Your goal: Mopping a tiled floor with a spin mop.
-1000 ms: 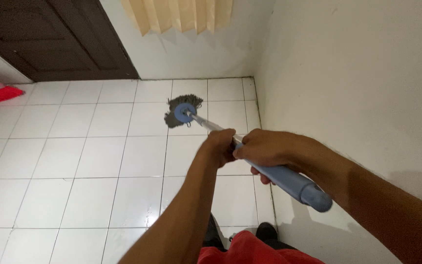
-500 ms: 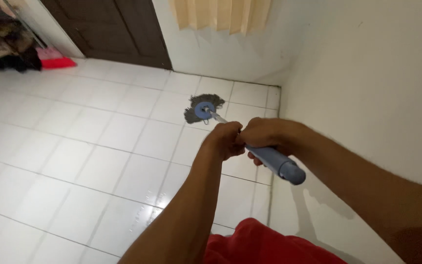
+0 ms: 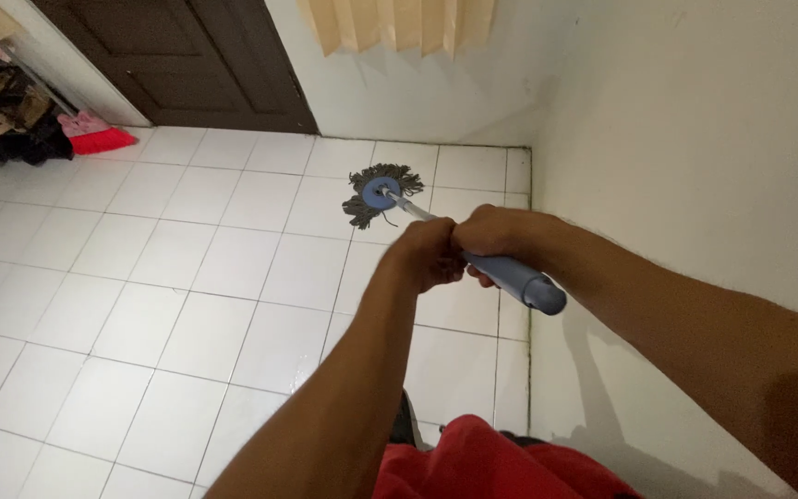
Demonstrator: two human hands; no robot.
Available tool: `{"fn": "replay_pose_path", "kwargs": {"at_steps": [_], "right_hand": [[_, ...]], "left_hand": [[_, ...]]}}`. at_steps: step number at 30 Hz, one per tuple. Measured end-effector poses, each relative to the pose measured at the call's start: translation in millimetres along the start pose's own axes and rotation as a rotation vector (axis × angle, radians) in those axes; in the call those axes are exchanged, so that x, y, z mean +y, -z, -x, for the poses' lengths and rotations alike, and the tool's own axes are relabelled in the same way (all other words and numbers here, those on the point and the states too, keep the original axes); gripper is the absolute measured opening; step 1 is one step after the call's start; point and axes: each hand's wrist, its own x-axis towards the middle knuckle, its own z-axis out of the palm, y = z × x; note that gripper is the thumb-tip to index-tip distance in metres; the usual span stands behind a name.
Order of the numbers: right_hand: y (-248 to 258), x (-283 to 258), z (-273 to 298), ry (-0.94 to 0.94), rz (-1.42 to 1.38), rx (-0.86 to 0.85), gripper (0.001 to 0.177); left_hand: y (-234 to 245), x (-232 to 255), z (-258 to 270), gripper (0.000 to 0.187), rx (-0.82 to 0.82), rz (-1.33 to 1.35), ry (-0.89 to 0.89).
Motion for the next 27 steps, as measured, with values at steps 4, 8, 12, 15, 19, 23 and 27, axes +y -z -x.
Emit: {"fn": "replay_pose_path", "kwargs": {"at_steps": [4,8,12,15,19,23,27], "right_hand": [[7.7,5.3,-30.4,0.027,0.003,0.020,0.038],[3.7,6.7,-52.7,0.025,0.027,0.013,0.038],[6.2,-4.0,-60.7,0.028,0.056,0.015,0.037],[17.3,-16.9,-72.4,0.034,0.090,0.029,0.037],[12.7,-64.5,-35.5,0.024,0.130,0.034,0.036],[-34.1,-156.9,71.1,0.020,0.149,0.038,0.036],[-50.9,-165.1,84.8,0.005,0.134,0.032,0.036]], "left_hand": [[26.9,60.0,2.3,0.020,0.052,1.054,0.709],[40.9,62.4,2.2,0.019,0.091,0.986,0.731],[50.5,37.3,-5.4,0.015,0.125,1.034,0.680],[68.3,46.4,-7.9,0.014,0.146,0.986,0.718],[72.1,31.4,-19.1,0.015,0.151,1.047,0.674],[78.1,26.7,-28.4,0.012,0.173,1.099,0.631],[80.5,36.6,-22.7,0.014,0.161,1.059,0.693]]}}
